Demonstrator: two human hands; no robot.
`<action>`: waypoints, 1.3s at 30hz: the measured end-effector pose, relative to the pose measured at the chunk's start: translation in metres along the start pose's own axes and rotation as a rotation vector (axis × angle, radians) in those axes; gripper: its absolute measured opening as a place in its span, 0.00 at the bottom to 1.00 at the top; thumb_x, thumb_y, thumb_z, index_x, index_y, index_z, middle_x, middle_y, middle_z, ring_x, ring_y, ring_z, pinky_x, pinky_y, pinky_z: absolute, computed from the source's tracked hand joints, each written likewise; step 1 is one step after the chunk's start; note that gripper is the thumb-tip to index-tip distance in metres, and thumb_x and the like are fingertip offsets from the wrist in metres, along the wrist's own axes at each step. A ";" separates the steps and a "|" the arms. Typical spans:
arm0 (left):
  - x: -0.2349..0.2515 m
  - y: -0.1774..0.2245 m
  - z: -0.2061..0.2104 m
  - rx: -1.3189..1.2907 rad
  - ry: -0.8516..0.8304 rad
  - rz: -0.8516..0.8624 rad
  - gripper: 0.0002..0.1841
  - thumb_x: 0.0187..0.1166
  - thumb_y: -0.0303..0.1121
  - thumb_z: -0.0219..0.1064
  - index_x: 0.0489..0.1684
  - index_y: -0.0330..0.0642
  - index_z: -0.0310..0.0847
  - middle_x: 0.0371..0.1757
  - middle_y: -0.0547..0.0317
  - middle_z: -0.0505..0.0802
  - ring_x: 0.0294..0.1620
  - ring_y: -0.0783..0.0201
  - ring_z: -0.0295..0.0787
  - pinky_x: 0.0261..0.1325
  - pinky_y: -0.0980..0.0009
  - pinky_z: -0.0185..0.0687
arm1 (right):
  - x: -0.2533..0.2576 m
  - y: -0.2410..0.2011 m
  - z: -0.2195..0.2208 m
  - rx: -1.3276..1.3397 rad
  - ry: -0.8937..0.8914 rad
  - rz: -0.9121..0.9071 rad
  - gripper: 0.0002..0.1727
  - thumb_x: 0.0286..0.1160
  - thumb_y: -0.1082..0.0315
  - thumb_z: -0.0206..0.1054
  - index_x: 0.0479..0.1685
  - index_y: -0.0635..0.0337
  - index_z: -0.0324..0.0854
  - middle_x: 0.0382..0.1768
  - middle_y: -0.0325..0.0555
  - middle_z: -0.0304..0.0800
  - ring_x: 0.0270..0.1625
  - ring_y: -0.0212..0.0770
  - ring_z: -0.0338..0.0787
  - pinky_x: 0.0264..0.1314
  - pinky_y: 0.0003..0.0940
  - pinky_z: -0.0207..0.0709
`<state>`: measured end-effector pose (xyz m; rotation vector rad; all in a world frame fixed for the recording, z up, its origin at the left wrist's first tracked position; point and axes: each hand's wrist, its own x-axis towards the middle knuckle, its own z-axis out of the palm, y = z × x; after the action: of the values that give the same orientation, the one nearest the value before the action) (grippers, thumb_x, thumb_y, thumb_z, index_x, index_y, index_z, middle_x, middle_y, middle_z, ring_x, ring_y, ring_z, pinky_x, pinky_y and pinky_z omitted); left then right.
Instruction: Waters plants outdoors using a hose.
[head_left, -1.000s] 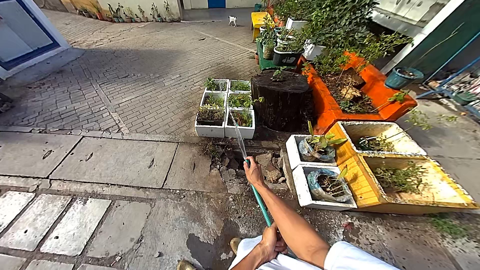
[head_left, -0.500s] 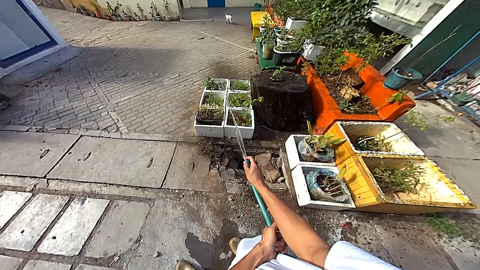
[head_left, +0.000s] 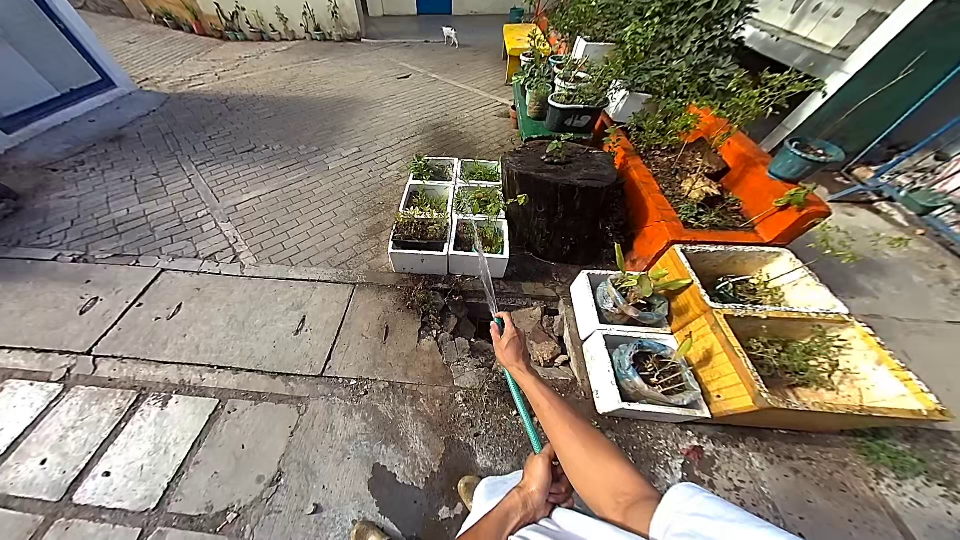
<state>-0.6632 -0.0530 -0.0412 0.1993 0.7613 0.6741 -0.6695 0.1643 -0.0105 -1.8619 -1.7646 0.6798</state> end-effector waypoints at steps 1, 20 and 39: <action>0.000 -0.001 0.000 0.000 -0.001 0.003 0.32 0.96 0.49 0.29 0.12 0.53 0.63 0.05 0.71 0.60 0.05 0.72 0.50 0.12 0.75 0.53 | 0.000 0.000 0.000 -0.002 -0.002 0.003 0.21 0.92 0.57 0.54 0.75 0.54 0.77 0.42 0.56 0.94 0.47 0.54 0.95 0.56 0.50 0.85; 0.003 0.000 -0.001 -0.027 -0.005 -0.007 0.33 0.96 0.49 0.29 0.10 0.53 0.62 0.05 0.70 0.60 0.04 0.72 0.50 0.12 0.75 0.52 | 0.002 0.000 0.002 -0.008 -0.023 -0.018 0.21 0.92 0.56 0.54 0.75 0.53 0.77 0.44 0.55 0.94 0.49 0.53 0.95 0.57 0.49 0.85; 0.003 0.002 0.000 -0.005 -0.010 0.010 0.33 0.96 0.48 0.29 0.10 0.53 0.61 0.05 0.71 0.60 0.05 0.72 0.51 0.12 0.75 0.54 | 0.002 -0.002 -0.002 -0.008 0.008 0.032 0.21 0.93 0.56 0.54 0.76 0.53 0.75 0.42 0.56 0.94 0.47 0.54 0.95 0.55 0.51 0.85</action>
<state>-0.6629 -0.0495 -0.0415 0.2023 0.7491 0.6840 -0.6694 0.1659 -0.0077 -1.8991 -1.7382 0.6770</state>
